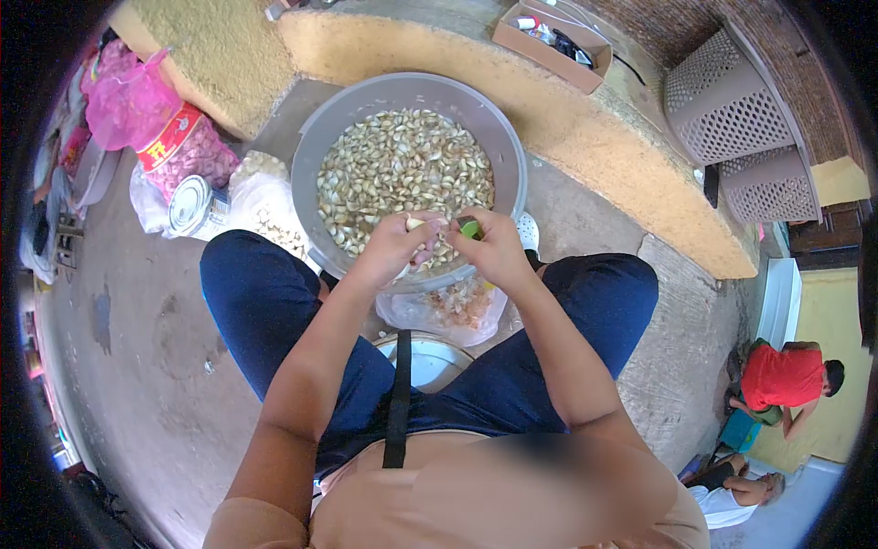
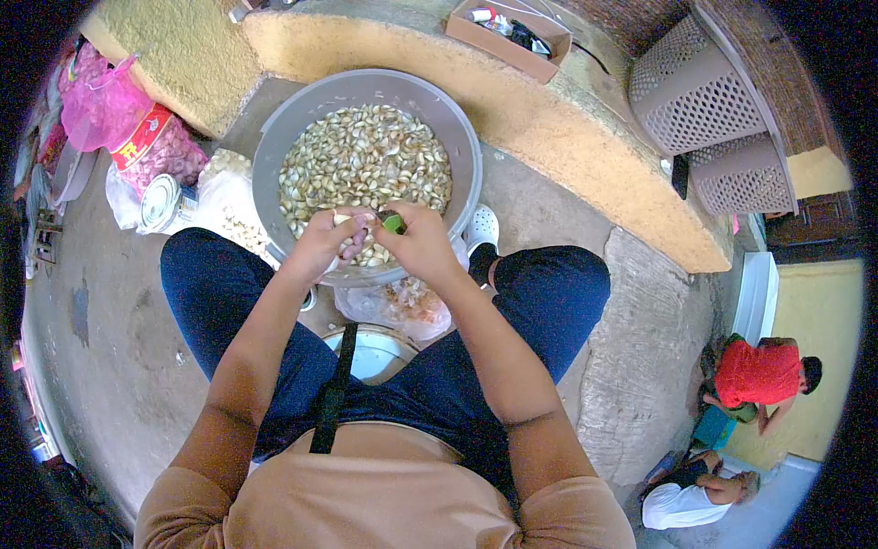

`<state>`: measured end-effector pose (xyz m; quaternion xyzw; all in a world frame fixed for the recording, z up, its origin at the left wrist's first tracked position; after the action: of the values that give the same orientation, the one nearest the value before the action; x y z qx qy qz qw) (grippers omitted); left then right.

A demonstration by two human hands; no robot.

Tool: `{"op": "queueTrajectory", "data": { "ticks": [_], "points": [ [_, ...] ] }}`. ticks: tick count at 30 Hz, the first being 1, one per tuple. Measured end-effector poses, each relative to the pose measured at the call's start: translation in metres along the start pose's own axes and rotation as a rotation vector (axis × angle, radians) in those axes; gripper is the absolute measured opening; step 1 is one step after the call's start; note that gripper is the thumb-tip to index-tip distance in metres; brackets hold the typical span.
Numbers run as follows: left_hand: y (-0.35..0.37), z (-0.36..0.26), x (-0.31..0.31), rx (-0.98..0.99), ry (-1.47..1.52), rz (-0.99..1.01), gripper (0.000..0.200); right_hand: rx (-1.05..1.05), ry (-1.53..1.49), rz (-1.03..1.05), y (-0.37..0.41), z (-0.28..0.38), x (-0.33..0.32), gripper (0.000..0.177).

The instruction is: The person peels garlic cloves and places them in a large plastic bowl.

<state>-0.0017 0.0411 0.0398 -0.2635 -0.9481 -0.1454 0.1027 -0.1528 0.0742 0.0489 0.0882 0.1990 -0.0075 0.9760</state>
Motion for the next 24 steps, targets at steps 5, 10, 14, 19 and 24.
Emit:
{"op": "queueTrajectory", "data": {
  "ticks": [5,10,14,19,24],
  "points": [
    [0.0,-0.002,0.001,-0.003,-0.005,-0.015,0.02,-0.001,-0.01,-0.039,0.0,0.002,0.005,0.023],
    [-0.004,-0.001,-0.001,-0.017,-0.034,-0.013,0.018,-0.07,-0.032,-0.103,0.0,0.002,0.005,0.023],
    [-0.005,0.001,-0.002,-0.026,-0.032,-0.008,0.018,-0.032,-0.078,-0.101,-0.001,-0.001,0.006,0.022],
    [-0.004,0.0,-0.003,-0.023,0.0,0.014,0.018,0.002,-0.112,-0.197,-0.006,-0.013,0.006,0.019],
    [-0.001,-0.004,-0.005,-0.056,0.084,-0.017,0.017,0.189,-0.346,0.044,-0.002,-0.004,0.002,0.014]
  ]
}}
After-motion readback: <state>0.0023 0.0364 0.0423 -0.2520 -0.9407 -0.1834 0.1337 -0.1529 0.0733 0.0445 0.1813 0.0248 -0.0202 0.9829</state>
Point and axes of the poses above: each hand's wrist, its own y-axis away from the middle knuckle, its own x-axis out of the palm, z = x × y, the point moved 2 cm from there along -y, towards the middle knuckle, and after that the axes turned 9 degrees about x, right-handed, at the moved point
